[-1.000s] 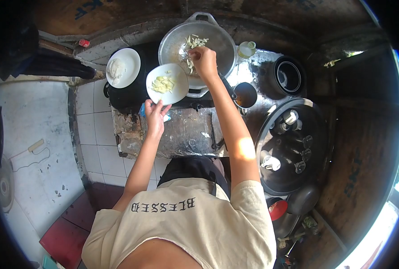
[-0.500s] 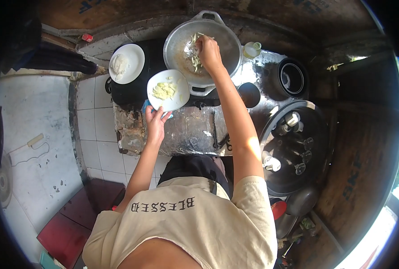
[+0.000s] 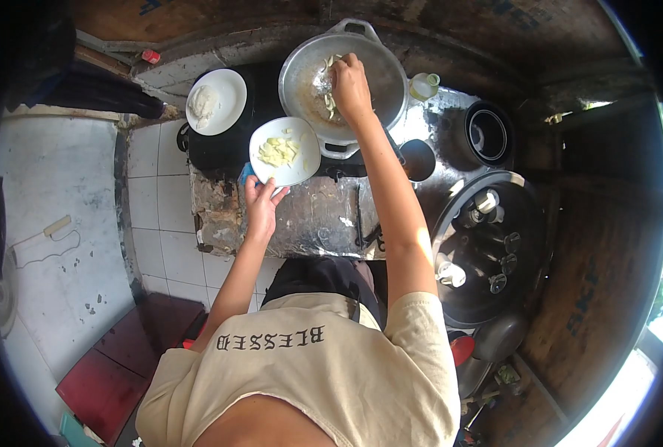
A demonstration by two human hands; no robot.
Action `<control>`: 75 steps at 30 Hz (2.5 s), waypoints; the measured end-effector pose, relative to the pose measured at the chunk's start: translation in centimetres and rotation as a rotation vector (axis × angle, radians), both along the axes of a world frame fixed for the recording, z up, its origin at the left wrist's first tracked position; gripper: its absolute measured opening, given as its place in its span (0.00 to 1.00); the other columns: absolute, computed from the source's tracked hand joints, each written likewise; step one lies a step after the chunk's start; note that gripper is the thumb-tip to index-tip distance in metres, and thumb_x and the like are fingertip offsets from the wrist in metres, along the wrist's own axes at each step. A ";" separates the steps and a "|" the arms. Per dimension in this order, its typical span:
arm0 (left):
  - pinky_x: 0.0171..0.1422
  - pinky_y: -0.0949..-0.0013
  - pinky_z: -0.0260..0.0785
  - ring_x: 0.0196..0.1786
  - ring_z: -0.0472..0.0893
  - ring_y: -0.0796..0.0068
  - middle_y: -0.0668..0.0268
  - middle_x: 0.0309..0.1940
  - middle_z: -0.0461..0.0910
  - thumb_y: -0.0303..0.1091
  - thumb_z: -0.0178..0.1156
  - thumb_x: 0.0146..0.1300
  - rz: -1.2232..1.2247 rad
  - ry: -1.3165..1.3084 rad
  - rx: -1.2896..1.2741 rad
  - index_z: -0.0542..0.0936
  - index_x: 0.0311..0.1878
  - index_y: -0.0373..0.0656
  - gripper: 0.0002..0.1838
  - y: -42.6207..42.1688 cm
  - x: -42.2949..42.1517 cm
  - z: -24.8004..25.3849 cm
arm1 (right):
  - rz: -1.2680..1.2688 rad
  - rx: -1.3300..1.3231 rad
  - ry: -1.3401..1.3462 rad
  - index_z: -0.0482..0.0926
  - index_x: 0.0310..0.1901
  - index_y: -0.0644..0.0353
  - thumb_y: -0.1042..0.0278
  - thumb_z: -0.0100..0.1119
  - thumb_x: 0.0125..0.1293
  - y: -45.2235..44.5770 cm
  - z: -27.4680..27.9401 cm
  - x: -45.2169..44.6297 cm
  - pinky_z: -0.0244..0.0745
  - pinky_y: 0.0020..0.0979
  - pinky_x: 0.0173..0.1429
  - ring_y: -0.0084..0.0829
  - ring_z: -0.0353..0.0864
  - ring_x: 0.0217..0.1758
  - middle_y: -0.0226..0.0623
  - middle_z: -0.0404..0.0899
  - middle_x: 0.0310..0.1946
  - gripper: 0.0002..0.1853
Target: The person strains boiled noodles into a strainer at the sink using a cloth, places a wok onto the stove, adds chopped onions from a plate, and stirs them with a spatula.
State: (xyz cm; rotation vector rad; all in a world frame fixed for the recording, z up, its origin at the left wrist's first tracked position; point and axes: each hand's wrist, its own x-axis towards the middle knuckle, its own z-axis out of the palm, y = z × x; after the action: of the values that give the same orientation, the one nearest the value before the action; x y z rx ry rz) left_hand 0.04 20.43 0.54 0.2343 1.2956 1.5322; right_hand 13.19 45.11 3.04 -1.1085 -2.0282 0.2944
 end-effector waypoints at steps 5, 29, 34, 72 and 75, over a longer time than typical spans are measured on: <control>0.48 0.64 0.77 0.45 0.76 0.72 0.60 0.42 0.72 0.24 0.50 0.64 -0.009 0.002 0.012 0.62 0.43 0.40 0.08 -0.3 -0.1 0.1 | -0.020 -0.065 0.057 0.76 0.36 0.66 0.80 0.50 0.55 -0.2 -0.1 -0.1 0.71 0.43 0.43 0.50 0.76 0.39 0.51 0.77 0.36 0.08; 0.49 0.64 0.76 0.48 0.76 0.72 0.60 0.44 0.73 0.23 0.48 0.64 -0.026 0.025 -0.045 0.63 0.43 0.41 0.07 -3.4 -1.2 -0.5 | -0.309 -0.275 -0.325 0.73 0.44 0.59 0.70 0.66 0.45 -7.3 -0.4 7.4 0.71 0.40 0.45 0.46 0.72 0.44 0.45 0.73 0.38 0.21; 0.49 0.65 0.76 0.48 0.76 0.72 0.60 0.46 0.73 0.24 0.49 0.64 -0.133 0.025 -0.178 0.63 0.47 0.42 0.10 -7.7 -1.5 -3.5 | -0.320 -0.553 -0.328 0.60 0.52 0.60 0.74 0.63 0.45 -10.2 -4.6 12.6 0.71 0.44 0.44 0.52 0.74 0.44 0.54 0.71 0.42 0.31; 0.47 0.65 0.73 0.48 0.74 0.71 0.63 0.49 0.72 0.29 0.49 0.61 -0.182 0.094 -0.871 0.67 0.57 0.44 0.19 -13.6 -2.7 -23.7 | -0.386 -0.380 -0.465 0.75 0.44 0.52 0.77 0.55 0.49 -10.9 2.1 9.1 0.73 0.41 0.35 0.47 0.79 0.31 0.48 0.77 0.30 0.18; 0.46 0.65 0.73 0.47 0.74 0.71 0.64 0.49 0.72 0.29 0.49 0.61 -0.248 0.106 -0.893 0.67 0.58 0.45 0.19 -13.4 -3.2 -23.1 | -0.409 -0.347 -0.455 0.76 0.43 0.52 0.78 0.55 0.48 -10.1 2.4 8.3 0.73 0.42 0.34 0.47 0.79 0.31 0.48 0.76 0.29 0.18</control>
State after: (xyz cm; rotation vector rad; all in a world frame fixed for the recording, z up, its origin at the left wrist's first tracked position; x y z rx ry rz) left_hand -3.13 7.06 -22.54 -0.1021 1.8269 0.6372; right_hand 21.46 34.99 5.41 -1.9150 -2.1121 0.1975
